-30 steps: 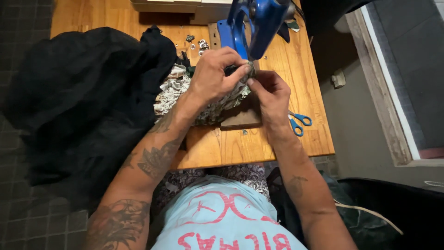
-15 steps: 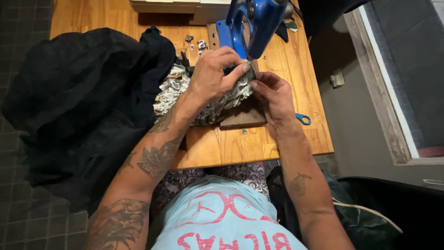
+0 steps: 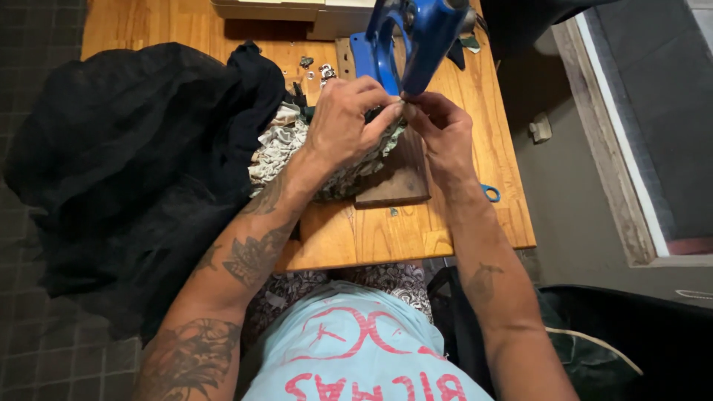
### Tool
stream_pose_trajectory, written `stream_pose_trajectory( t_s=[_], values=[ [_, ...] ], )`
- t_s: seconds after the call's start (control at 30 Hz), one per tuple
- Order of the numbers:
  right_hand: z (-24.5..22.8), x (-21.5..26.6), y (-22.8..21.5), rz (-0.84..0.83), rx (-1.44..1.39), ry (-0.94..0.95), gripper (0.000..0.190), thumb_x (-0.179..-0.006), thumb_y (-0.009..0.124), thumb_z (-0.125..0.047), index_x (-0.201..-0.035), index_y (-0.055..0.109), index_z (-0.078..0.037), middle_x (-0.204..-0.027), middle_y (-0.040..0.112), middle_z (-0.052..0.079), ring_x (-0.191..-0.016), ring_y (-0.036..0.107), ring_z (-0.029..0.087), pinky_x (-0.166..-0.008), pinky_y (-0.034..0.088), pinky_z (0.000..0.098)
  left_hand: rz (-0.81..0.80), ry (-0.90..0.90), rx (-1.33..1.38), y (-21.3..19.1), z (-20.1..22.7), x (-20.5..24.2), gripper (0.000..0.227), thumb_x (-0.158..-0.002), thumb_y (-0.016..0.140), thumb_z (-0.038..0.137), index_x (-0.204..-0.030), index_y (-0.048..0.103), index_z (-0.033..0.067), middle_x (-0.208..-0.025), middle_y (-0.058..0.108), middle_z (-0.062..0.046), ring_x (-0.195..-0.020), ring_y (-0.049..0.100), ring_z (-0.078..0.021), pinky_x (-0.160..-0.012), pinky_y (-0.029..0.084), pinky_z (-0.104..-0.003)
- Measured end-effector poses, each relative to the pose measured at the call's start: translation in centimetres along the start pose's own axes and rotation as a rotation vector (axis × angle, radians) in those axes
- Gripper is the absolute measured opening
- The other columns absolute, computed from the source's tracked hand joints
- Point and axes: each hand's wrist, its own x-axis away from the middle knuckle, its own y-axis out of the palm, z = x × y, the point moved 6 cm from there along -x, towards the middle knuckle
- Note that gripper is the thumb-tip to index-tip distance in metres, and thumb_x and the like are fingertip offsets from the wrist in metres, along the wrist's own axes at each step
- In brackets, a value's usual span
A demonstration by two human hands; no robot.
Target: Attaching decorative trim to fabric using a manual press and metal fasteners
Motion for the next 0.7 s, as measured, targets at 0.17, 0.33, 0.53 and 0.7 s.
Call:
stream_pose_trajectory(
  t_s=[0.17, 0.33, 0.53, 0.7],
  values=[
    [0.9, -0.3, -0.5, 0.023, 0.071, -0.093, 0.020, -0.090, 0.081, 0.002, -0.109, 0.076, -0.001, -0.089, 0.071, 0.005, -0.085, 0.066, 0.007, -0.081, 0.058, 0.0233, 0.128, 0.029, 0.167, -0.2, -0.9, 0.3, 0.014, -0.096, 0.073, 0.034, -0.090, 0.078, 0.0223, -0.089, 0.072, 0.001, -0.083, 0.073, -0.0259, -0.083, 0.050, -0.037],
    [-2.3, 0.8, 0.2, 0.077, 0.162, -0.070, 0.018, -0.088, 0.084, -0.001, -0.105, 0.077, 0.000, -0.086, 0.072, 0.004, -0.081, 0.065, 0.007, -0.078, 0.058, 0.0236, 0.120, -0.078, 0.370, 1.2, -2.8, 0.6, 0.008, -0.090, 0.081, 0.028, -0.091, 0.080, 0.0199, -0.092, 0.073, -0.002, -0.087, 0.074, -0.0281, -0.082, 0.053, -0.034],
    [-3.8, 1.2, 0.5, 0.101, 0.301, -0.072, 0.010, -0.088, 0.082, -0.004, -0.097, 0.079, -0.005, -0.076, 0.072, 0.005, -0.074, 0.067, 0.006, -0.070, 0.057, 0.0218, 0.052, -0.150, 0.339, 0.7, -2.4, 0.3, 0.012, -0.090, 0.080, 0.033, -0.092, 0.082, 0.0211, -0.094, 0.073, -0.002, -0.083, 0.073, -0.0292, -0.075, 0.056, -0.037],
    [-2.2, 0.6, 0.5, 0.063, 0.164, -0.184, 0.016, -0.085, 0.076, 0.003, -0.100, 0.075, -0.001, -0.079, 0.068, 0.007, -0.075, 0.064, 0.011, -0.069, 0.053, 0.0229, 0.032, -0.181, 0.330, 0.8, -2.7, 0.2, 0.013, -0.089, 0.080, 0.032, -0.089, 0.082, 0.0190, -0.091, 0.073, -0.004, -0.077, 0.072, -0.0298, -0.070, 0.055, -0.037]
  ],
)
